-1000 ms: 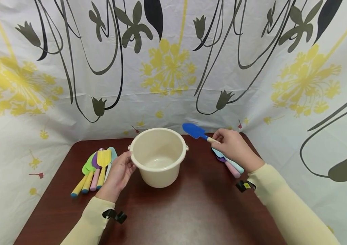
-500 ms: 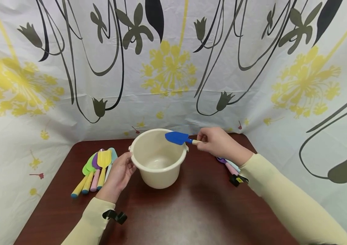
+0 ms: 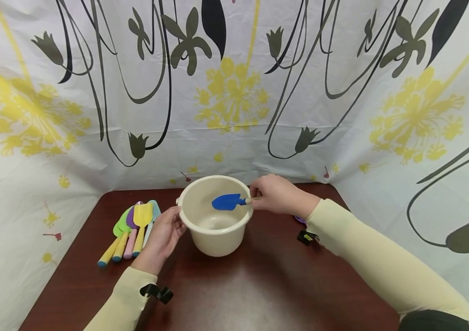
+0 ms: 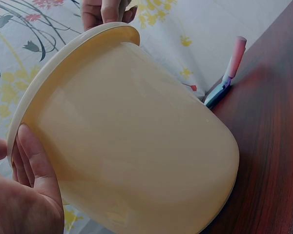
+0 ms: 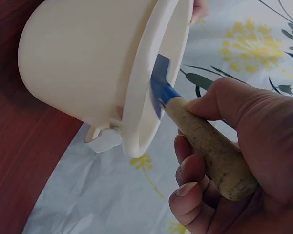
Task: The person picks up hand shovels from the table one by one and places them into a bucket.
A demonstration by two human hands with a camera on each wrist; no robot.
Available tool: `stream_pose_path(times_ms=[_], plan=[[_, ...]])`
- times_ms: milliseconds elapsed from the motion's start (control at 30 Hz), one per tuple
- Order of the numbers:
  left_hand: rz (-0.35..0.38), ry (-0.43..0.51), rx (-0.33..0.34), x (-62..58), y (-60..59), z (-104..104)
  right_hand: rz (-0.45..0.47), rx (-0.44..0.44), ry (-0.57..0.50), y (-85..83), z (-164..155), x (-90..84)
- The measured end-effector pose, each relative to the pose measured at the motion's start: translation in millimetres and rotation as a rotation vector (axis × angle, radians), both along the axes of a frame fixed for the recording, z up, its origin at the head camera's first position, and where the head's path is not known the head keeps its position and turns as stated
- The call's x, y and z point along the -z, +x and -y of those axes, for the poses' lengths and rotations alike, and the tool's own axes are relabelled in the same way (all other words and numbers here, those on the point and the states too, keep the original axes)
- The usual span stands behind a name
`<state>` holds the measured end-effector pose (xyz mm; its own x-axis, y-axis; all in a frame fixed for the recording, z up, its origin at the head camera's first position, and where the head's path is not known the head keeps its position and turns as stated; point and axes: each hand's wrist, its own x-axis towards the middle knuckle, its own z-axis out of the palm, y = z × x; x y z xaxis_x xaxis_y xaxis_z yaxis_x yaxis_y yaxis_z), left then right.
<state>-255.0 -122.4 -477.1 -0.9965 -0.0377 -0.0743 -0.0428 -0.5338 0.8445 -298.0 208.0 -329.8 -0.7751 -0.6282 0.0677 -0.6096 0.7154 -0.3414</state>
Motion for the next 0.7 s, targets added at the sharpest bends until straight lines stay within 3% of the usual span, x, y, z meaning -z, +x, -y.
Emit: stream_pose_path(times_ms=[233,700], plan=[[0.000,-0.005,-0.003,0.4,0.2,0.6,-0.035,-0.055,0.092,-11.6,15.4,3.0],[0.010,-0.024,-0.010,-0.1,1.5,-0.2,0.003,-0.168,0.206,-23.5,48.1,14.3]])
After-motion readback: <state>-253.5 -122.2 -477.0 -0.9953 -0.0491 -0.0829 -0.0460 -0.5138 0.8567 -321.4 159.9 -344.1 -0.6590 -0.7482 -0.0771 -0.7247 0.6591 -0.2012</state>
